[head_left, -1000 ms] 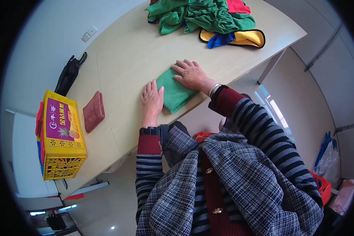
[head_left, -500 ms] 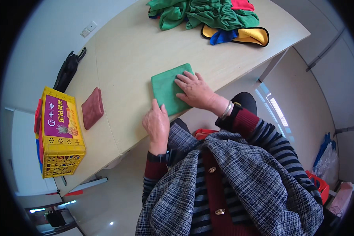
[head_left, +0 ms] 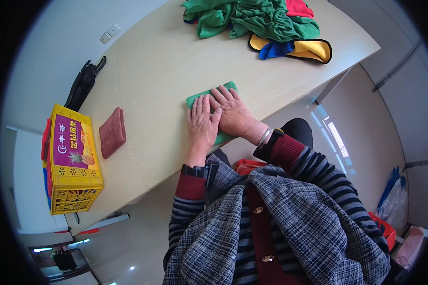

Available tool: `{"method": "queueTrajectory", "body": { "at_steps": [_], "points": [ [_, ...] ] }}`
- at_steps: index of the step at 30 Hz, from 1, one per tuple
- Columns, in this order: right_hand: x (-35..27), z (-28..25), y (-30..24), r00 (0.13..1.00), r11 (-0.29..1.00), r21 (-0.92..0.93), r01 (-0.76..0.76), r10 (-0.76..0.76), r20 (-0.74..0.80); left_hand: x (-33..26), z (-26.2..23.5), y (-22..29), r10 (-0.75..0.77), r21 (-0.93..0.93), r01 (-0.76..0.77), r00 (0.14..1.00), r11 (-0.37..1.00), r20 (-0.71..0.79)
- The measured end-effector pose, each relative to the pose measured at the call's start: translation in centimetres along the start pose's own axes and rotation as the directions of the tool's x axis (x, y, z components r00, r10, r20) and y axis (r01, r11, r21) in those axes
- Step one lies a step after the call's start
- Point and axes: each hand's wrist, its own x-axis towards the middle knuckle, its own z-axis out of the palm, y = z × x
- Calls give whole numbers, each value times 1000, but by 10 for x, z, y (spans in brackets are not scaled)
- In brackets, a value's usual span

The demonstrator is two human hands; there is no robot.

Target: Folding various pieces of green and yellow fabric on a table and stacking them.

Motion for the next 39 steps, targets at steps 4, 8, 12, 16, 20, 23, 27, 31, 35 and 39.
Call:
{"method": "queueTrajectory", "body": {
  "at_steps": [4, 8, 12, 16, 20, 23, 27, 31, 35, 39],
  "points": [
    [-3, 3, 3, 999, 999, -9, -43, 43, -5, -1, 1, -1, -35, 24, 34, 998, 999, 59],
    [-2, 2, 5, 996, 997, -12, -81, 80, -27, -3, 1, -2, -39, 45, 38, 999, 998, 17],
    [-3, 2, 7, 994, 994, -7, -109, 109, -28, -5, 0, -1, -43, 22, 43, 999, 999, 19],
    [-4, -2, 10, 991, 991, 19, -135, 136, -22, -3, -2, 0, -65, 26, 64, 998, 998, 22],
    [-4, -4, 10, 988, 988, 32, -151, 151, -17, -4, -1, 0, -79, 32, 79, 997, 996, 20],
    [-4, -5, 11, 987, 986, 39, -160, 161, -19, -5, -1, -1, -88, 44, 87, 996, 995, 4],
    [-7, -6, 16, 980, 979, 52, -198, 200, -20, -6, -2, 0, -116, 95, 115, 993, 989, 8],
    [-12, -8, 22, 969, 969, 34, -244, 245, -23, -11, -5, -3, -120, 109, 119, 993, 987, 2],
    [-18, -7, 30, 963, 964, 35, -263, 264, -45, -19, -12, -5, -217, 116, 208, 974, 971, 63],
    [-25, -19, 42, 957, 956, 50, -288, 289, -12, -27, -20, -10, -254, 188, 236, 964, 953, 78]
  ]
}}
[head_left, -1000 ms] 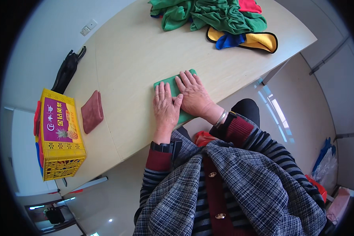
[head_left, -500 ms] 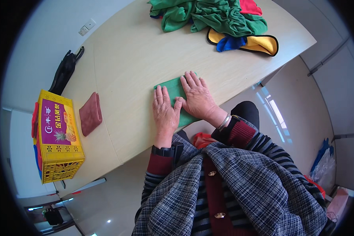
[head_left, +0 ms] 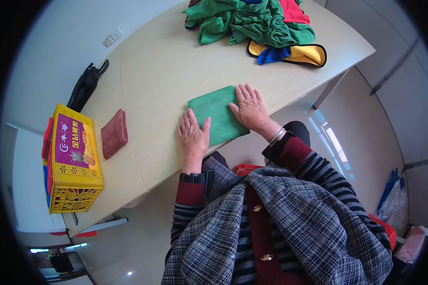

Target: Folding various pieces of green and yellow fabric on a table and stacking them.

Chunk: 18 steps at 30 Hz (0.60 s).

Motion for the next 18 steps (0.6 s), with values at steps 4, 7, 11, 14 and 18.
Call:
{"method": "queueTrajectory", "body": {
  "at_steps": [4, 7, 11, 14, 18],
  "points": [
    [2, -23, -3, 996, 997, 43, -65, 62, 65, -9, -1, -8, -61, -13, 60, 994, 998, -86],
    [-3, -24, -18, 994, 988, 118, -102, 105, -24, -5, -20, 12, 11, -34, -17, 983, 999, -183],
    [-1, -9, -45, 975, 976, 3, 218, -218, -45, 13, -9, 29, 221, -28, -230, 956, 973, -193],
    [-2, 12, -41, 957, 956, -42, 292, -291, 17, 17, 4, 26, 228, -58, -236, 966, 970, -121],
    [-2, 22, -35, 961, 960, -35, 278, -278, 1, 16, 11, 25, 214, -74, -221, 972, 972, -92]
  ]
}}
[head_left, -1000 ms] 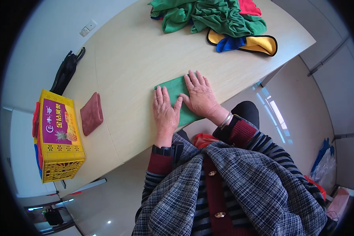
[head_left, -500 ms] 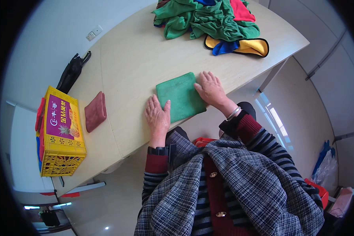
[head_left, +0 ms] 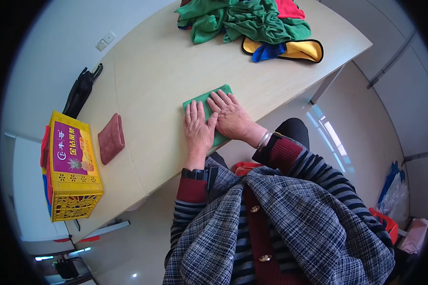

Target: Folding various pieces of green and yellow fabric on a table and stacking them.

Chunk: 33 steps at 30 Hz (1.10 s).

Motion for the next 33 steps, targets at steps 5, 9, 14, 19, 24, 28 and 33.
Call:
{"method": "queueTrajectory", "body": {
  "at_steps": [5, 9, 14, 19, 24, 28, 33],
  "points": [
    [-2, -4, -4, 998, 998, 10, -66, 66, 2, -3, -1, -9, -71, 11, 71, 997, 997, 8],
    [-2, -9, -1, 996, 996, 5, -87, 87, -16, -4, -8, -11, -169, 5, 169, 983, 986, 65],
    [-6, -14, -1, 994, 994, 2, -106, 105, 14, -17, -10, -25, -201, 100, 201, 980, 975, -10],
    [-4, -29, -6, 988, 985, -85, -152, 155, 22, -23, -29, -7, -233, 164, 233, 972, 959, -20],
    [7, -20, -17, 998, 999, 5, 37, -36, -46, -20, -9, 0, 5, 98, 5, 995, 995, -95],
    [4, -5, 0, 1000, 998, 57, 28, -29, 11, -16, -5, 0, 75, 110, -70, 996, 992, -48],
    [15, -4, 7, 1000, 997, 72, 16, -16, 1, -16, -9, 3, 23, 147, -19, 1000, 989, -21]
  ]
}}
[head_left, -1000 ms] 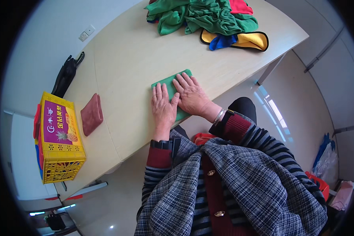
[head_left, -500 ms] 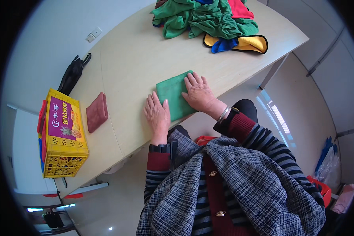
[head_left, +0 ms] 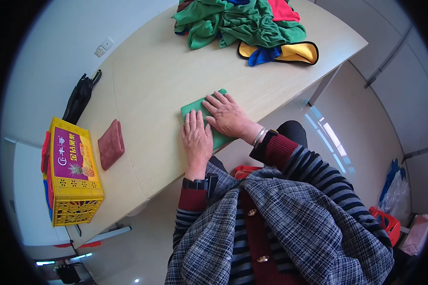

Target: Folding various pieces of green and yellow fabric on a table and stacking them.

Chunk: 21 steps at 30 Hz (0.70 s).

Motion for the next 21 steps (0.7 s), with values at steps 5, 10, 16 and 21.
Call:
{"method": "queueTrajectory", "body": {
  "at_steps": [5, 10, 16, 21],
  "points": [
    [11, -3, 15, 998, 998, -49, -41, 43, 44, -12, -17, 17, 22, 41, -22, 1000, 999, 6],
    [4, -8, 8, 996, 990, -101, -94, 95, 2, -38, -38, 22, 222, -41, -220, 974, 975, 39],
    [-23, -57, -31, 947, 945, -208, -251, 285, 151, -35, -49, -43, 157, 145, -162, 987, 976, 43],
    [-17, -71, -35, 929, 947, -289, -140, 227, 292, -20, -53, -60, -58, 139, 57, 998, 989, 3]
  ]
}}
